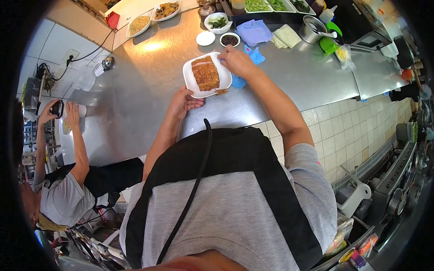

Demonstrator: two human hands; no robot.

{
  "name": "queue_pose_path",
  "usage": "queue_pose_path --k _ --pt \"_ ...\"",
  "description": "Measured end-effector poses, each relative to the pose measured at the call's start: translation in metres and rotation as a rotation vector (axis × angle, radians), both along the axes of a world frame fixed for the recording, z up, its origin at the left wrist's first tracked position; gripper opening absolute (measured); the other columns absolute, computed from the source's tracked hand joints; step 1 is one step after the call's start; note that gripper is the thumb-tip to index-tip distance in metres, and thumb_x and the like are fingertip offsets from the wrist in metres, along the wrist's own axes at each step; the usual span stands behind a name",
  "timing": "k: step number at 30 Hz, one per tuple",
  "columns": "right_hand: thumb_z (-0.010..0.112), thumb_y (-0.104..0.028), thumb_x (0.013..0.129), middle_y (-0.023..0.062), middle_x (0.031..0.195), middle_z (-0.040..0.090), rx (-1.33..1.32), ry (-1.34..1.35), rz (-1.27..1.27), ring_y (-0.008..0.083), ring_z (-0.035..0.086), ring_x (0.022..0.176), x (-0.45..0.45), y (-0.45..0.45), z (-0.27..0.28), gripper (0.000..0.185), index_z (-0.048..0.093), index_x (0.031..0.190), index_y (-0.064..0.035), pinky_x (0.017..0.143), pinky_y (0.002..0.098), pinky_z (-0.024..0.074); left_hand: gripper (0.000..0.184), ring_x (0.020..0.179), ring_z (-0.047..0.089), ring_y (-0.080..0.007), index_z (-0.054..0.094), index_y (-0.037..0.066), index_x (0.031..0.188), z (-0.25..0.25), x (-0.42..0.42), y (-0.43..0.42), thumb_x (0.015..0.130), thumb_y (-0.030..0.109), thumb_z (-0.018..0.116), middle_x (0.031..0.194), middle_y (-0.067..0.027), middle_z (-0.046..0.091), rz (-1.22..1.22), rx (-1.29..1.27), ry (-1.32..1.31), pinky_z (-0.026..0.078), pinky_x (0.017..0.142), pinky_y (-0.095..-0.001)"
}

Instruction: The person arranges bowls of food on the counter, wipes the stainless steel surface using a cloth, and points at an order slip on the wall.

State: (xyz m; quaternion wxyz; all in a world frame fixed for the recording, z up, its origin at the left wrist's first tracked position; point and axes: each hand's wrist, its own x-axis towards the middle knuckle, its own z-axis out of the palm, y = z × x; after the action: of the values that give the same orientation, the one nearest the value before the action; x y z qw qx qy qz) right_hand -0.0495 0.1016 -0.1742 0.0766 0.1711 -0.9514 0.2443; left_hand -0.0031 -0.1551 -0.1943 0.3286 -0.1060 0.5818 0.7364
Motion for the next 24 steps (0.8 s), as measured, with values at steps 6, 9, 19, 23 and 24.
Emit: queue_pose_path --k 6,9,19,23,24 --pt "0.066 -0.022 0.078 0.0152 0.105 0.054 0.320 -0.081 0.043 0.0300 0.059 0.096 0.028 -0.008 0.016 0.022 0.069 0.098 -0.0132 0.081 0.0392 0.0492 0.038 0.069 0.067 -0.0253 0.047 -0.001 0.117 -0.007 0.004 0.003 0.081 0.010 0.044 0.086 -0.0198 0.064 0.065 0.026 0.038 0.058 0.064 -0.0325" --pt "0.063 -0.023 0.079 0.0137 0.100 0.057 0.363 -0.154 0.100 0.0286 0.059 0.096 0.036 -0.005 0.020 0.018 0.070 0.093 -0.0146 0.081 0.0385 0.0488 0.037 0.069 0.067 -0.0248 0.048 -0.001 0.116 -0.009 0.006 0.004 0.081 0.009 0.044 0.086 -0.0193 0.064 0.092 0.033 0.041 0.058 0.064 -0.0321" --pt "0.061 -0.018 0.076 0.0154 0.112 0.057 0.073 -0.396 0.189 0.0312 0.055 0.100 0.049 0.053 0.029 0.019 0.070 0.093 -0.0150 0.087 0.0391 0.0449 0.029 0.067 0.067 -0.0226 0.052 -0.002 0.108 -0.011 -0.010 -0.015 0.083 0.010 0.044 0.082 -0.0172 0.065 0.162 0.002 0.064 0.058 0.062 -0.0311" --pt "0.070 -0.019 0.071 0.0161 0.132 0.047 0.211 -0.140 0.140 0.0339 0.051 0.111 0.085 0.043 -0.003 0.038 0.066 0.109 -0.0164 0.095 0.0406 0.0428 0.027 0.066 0.066 -0.0235 0.052 -0.004 0.103 -0.013 -0.047 -0.050 0.083 0.012 0.045 0.080 -0.0183 0.065 0.229 -0.067 0.149 0.058 0.061 -0.0309" --pt "0.071 -0.017 0.070 0.0158 0.132 0.047 0.174 -0.113 0.100 0.0352 0.050 0.112 0.092 0.038 -0.005 0.039 0.066 0.109 -0.0158 0.095 0.0411 0.0428 0.027 0.066 0.066 -0.0241 0.052 -0.004 0.102 -0.014 -0.058 -0.059 0.083 0.013 0.045 0.081 -0.0187 0.064 0.262 -0.076 0.144 0.058 0.061 -0.0315"
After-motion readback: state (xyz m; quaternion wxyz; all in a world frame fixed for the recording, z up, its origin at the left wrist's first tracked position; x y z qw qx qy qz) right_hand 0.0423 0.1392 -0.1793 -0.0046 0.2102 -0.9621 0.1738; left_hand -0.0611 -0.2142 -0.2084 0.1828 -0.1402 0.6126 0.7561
